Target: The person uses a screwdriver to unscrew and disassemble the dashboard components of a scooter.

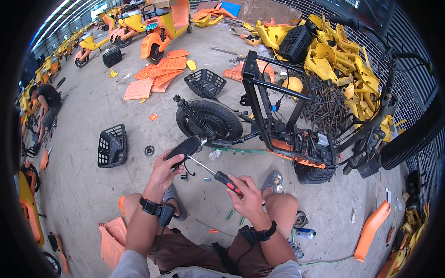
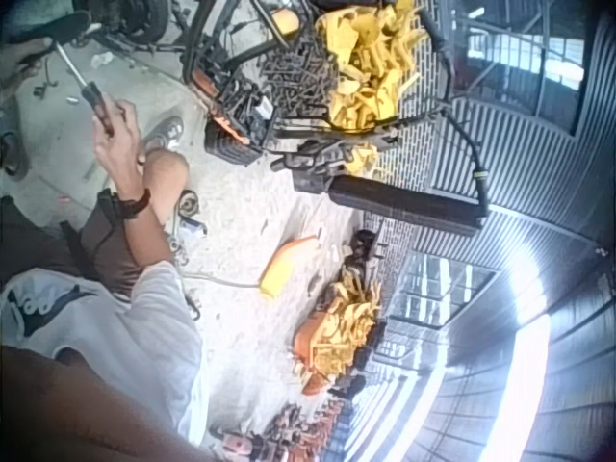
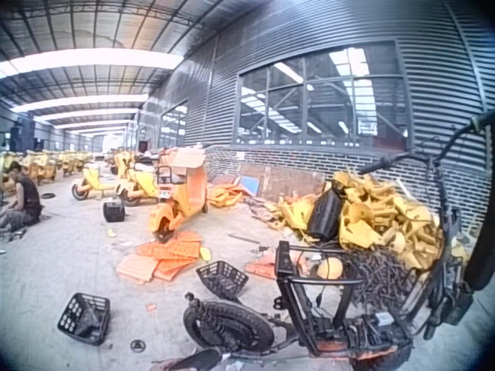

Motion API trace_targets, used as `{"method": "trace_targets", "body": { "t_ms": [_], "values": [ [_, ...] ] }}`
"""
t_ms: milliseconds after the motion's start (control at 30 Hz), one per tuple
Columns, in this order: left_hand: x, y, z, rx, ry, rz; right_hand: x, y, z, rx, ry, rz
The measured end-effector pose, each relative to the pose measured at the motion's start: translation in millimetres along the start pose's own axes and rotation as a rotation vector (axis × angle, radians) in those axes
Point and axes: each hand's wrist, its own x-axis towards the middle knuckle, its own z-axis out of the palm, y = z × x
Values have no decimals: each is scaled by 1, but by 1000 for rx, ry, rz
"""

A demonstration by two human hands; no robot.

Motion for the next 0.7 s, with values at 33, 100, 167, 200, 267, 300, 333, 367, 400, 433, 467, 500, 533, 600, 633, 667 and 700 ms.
{"method": "trace_targets", "body": {
  "t_ms": [33, 100, 167, 200, 267, 300, 333, 367, 400, 433, 467, 500, 533, 600, 633, 667, 700],
  "values": [
    [0, 0, 0, 7, -3, -1, -1, 1, 1, 17, -2, 20],
    [-1, 0, 1, 3, -6, -3, -1, 1, 1, 34, -4, 40],
    [-1, 0, 1, 0, -9, -4, -1, 0, 2, 26, -4, 29],
    [-1, 1, 0, 3, -9, -11, -1, 0, 3, 27, -5, 30],
    [-1, 1, 1, 5, -11, -18, -2, 0, 3, 19, -2, 27],
    [-1, 2, 2, 0, -14, -22, -2, 2, 4, 18, -1, 28],
    [-2, 2, 2, -5, -17, -26, -2, 4, 5, 18, 9, -7],
    [-2, 2, 2, -5, -17, -26, -2, 5, 6, 18, 19, -43],
    [-2, 1, 2, 2, -23, -25, -2, 5, 7, 18, 20, -43],
    [-2, 1, 2, 9, -30, -24, -2, 5, 7, 16, 23, -47],
    [-2, 1, 2, 10, -30, -25, -2, 4, 8, 14, 25, -51],
    [-2, 1, 2, 13, -30, -24, -2, 4, 8, 14, 26, -51],
    [-3, 1, 2, 17, -30, -24, -2, 3, 8, 19, 26, -43],
    [-3, 2, 3, 16, -34, -23, -2, 3, 8, 22, 28, -34],
    [-4, 2, 3, 14, -38, -22, -2, 3, 8, 23, 27, -34],
    [-4, 2, 3, 15, -37, -22, -2, 4, 9, 25, 26, -34],
    [-3, 2, 2, 9, -44, -23, -2, 3, 9, 26, 26, -34]
  ]
}}
